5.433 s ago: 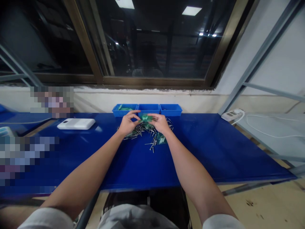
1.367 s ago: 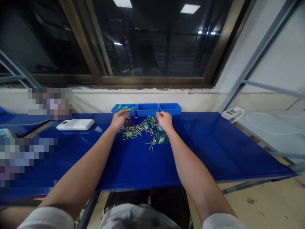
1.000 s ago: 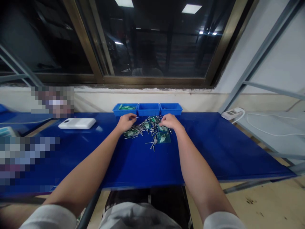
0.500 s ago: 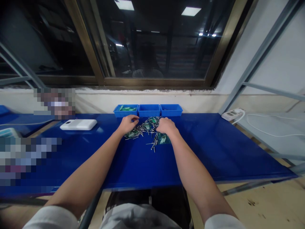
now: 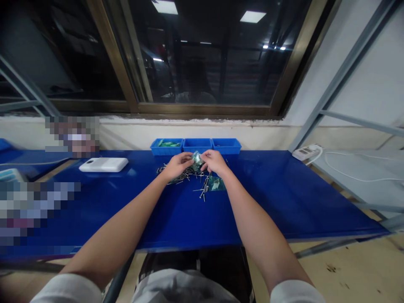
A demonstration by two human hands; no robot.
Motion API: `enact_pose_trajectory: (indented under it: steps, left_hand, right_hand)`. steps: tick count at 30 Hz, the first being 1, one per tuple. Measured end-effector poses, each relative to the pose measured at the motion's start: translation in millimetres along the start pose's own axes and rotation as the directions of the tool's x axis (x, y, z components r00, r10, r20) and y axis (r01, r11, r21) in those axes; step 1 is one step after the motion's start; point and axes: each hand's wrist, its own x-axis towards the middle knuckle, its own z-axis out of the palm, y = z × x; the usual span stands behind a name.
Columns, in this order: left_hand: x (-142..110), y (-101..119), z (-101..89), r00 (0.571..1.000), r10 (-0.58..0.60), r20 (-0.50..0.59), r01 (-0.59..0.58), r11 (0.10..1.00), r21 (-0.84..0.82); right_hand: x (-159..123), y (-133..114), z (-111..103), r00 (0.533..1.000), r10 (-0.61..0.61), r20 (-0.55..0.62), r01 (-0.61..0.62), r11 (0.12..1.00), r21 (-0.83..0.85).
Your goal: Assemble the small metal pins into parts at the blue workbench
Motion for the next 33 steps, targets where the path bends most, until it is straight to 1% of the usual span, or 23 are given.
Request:
enact_pose_trajectory:
  steps: [1,3,6,8,9,11,13,15,16,18,21,23,26,28,30,32,33]
  left_hand:
    - [1,-2,1.2,1.0,-0.025,0.002,0.025,0.998,-0.052]
    - [3,-6,2.1,0.997,-0.077,0.006,0.077,0.988,-0.136]
    - [4,-7,1.4,0.991,-0.132,0.004,0.131,0.973,-0.188]
    - [3,-5,0.3,0.991,-0.136,0.01,0.136,0.973,-0.186]
    - [2,-4,-0.4,0.993,-0.121,0.011,0.121,0.976,-0.179]
    - [1,-1,-1.7,0.999,-0.052,-0.002,0.051,0.989,-0.138]
    - [0,1,-2.8,0.998,0.037,-0.055,-0.04,0.998,-0.058]
    - [0,3,-3.4,0.987,0.108,-0.117,-0.104,0.994,0.035]
    - [0,3,-3.5,0.981,0.129,-0.144,-0.121,0.99,0.069]
    - [0,4,-3.6,0.972,0.154,-0.178,-0.135,0.984,0.114]
    - [-1,5,-4.0,0.966,0.177,-0.189,-0.146,0.975,0.165]
    - [-2,5,-4.4,0.967,0.188,-0.171,-0.157,0.971,0.178]
    - [-2,3,-3.7,0.983,0.133,-0.125,-0.121,0.987,0.102]
    - [-1,0,-2.9,0.992,0.074,-0.106,-0.072,0.997,0.019]
    - [1,-3,-3.7,0.988,0.04,-0.149,-0.045,0.999,-0.028]
    - [3,-4,-7.9,0.969,0.023,-0.248,-0.033,0.999,-0.038]
    - [4,-4,-11.6,0.951,0.014,-0.309,-0.028,0.999,-0.043]
  right_hand:
    - [1,3,2,1.0,0.028,0.006,-0.028,0.996,0.089]
    - [2,7,4,0.998,0.068,0.018,-0.07,0.977,0.2]
    - [2,10,4,0.994,0.095,0.055,-0.105,0.961,0.254]
    - [2,11,3,0.994,0.076,0.075,-0.093,0.962,0.257]
    - [3,12,2,0.996,0.051,0.074,-0.069,0.963,0.259]
    - [4,13,3,0.999,-0.025,0.045,0.012,0.965,0.262]
    - [5,16,4,0.991,-0.13,-0.009,0.128,0.96,0.247]
    - [7,18,4,0.973,-0.227,-0.045,0.231,0.951,0.208]
    - [7,18,4,0.964,-0.26,-0.052,0.266,0.946,0.186]
    - [7,19,4,0.956,-0.29,-0.048,0.294,0.943,0.155]
    - [7,19,5,0.959,-0.282,-0.034,0.284,0.948,0.146]
    - [7,19,7,0.968,-0.247,-0.04,0.25,0.952,0.174]
    - [7,17,10,0.984,-0.167,-0.058,0.175,0.962,0.211]
    - [7,17,9,0.988,-0.141,-0.067,0.151,0.971,0.183]
    - [7,17,7,0.986,-0.14,-0.092,0.151,0.979,0.135]
    - [8,18,2,0.982,-0.138,-0.127,0.15,0.985,0.085]
    - [9,19,-1,0.981,-0.135,-0.142,0.145,0.988,0.061]
